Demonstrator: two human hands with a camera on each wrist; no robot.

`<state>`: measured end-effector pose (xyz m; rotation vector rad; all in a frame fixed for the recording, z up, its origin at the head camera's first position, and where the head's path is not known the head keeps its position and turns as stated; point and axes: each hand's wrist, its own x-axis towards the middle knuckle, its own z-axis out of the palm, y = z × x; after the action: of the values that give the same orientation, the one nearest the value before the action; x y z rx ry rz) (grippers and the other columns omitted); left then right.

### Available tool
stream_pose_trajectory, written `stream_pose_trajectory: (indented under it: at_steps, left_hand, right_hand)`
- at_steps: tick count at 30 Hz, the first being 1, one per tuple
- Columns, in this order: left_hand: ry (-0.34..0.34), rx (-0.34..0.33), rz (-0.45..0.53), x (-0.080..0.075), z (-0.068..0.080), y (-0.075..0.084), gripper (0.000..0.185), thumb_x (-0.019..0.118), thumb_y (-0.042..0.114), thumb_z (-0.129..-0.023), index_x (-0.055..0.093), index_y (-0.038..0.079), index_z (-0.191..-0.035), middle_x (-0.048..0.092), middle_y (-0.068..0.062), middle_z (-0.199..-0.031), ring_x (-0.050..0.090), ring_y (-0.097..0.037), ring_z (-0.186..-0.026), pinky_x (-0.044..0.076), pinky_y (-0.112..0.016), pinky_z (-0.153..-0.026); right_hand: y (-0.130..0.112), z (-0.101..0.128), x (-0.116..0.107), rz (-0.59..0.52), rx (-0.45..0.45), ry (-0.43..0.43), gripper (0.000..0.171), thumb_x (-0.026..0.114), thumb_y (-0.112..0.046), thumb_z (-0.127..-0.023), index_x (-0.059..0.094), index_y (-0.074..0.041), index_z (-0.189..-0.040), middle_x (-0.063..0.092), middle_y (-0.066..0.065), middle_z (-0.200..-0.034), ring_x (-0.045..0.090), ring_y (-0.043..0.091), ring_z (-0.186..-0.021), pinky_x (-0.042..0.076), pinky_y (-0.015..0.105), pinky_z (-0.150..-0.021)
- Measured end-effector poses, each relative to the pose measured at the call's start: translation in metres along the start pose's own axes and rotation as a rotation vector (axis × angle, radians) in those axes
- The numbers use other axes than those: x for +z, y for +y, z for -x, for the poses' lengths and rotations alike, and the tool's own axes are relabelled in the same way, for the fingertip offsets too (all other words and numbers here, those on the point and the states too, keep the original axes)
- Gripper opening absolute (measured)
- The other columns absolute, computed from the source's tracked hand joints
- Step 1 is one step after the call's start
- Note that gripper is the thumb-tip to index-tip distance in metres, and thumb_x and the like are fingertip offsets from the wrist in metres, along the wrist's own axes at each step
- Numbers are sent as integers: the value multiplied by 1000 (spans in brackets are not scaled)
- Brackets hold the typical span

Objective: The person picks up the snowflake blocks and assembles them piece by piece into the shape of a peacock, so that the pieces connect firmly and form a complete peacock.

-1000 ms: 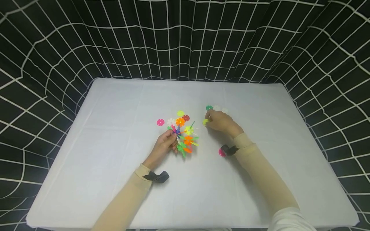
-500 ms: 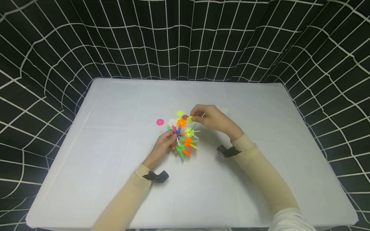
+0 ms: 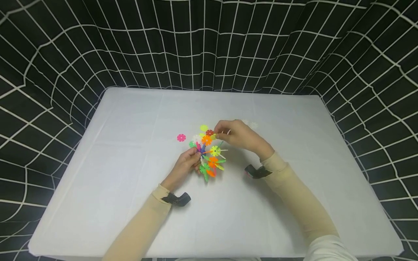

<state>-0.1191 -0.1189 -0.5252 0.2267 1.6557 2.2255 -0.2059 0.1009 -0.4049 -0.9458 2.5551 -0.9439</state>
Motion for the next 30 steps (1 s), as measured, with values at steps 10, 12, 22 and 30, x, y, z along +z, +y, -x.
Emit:
stream_pose_trajectory:
  at_steps: [10,12,22,30]
  left_hand:
    - [-25,-21,-76,0,1,0,17,44,15,-106,43,11,-89,41,0,-72,42,-13,-68,41,-23,-67]
    - [-35,-23,-91,0,1,0,17,44,14,-106,43,10,-89,41,0,-72,42,-13,-68,39,-23,-67]
    - [-111,-60,-141,-2,2,2,16,43,14,-107,43,10,-92,41,-3,-73,44,-15,-69,43,-24,-69]
    - [-121,-73,-201,-1,2,3,16,44,12,-107,45,8,-91,43,-4,-72,50,-16,-66,47,-25,-68]
  right_hand:
    - [8,1,7,23,-41,3,10,68,-4,-95,71,-11,-102,76,4,-101,70,18,-90,59,38,-83]
    - [10,2,9,12,-32,7,10,68,-4,-95,70,-10,-101,77,5,-101,71,20,-90,61,39,-84]
    - [9,4,21,23,-28,74,10,71,-3,-93,71,-7,-102,76,6,-97,74,22,-93,61,40,-88]
    - [9,6,23,11,-44,75,11,71,-1,-92,71,-8,-100,77,5,-96,73,21,-92,61,40,-88]
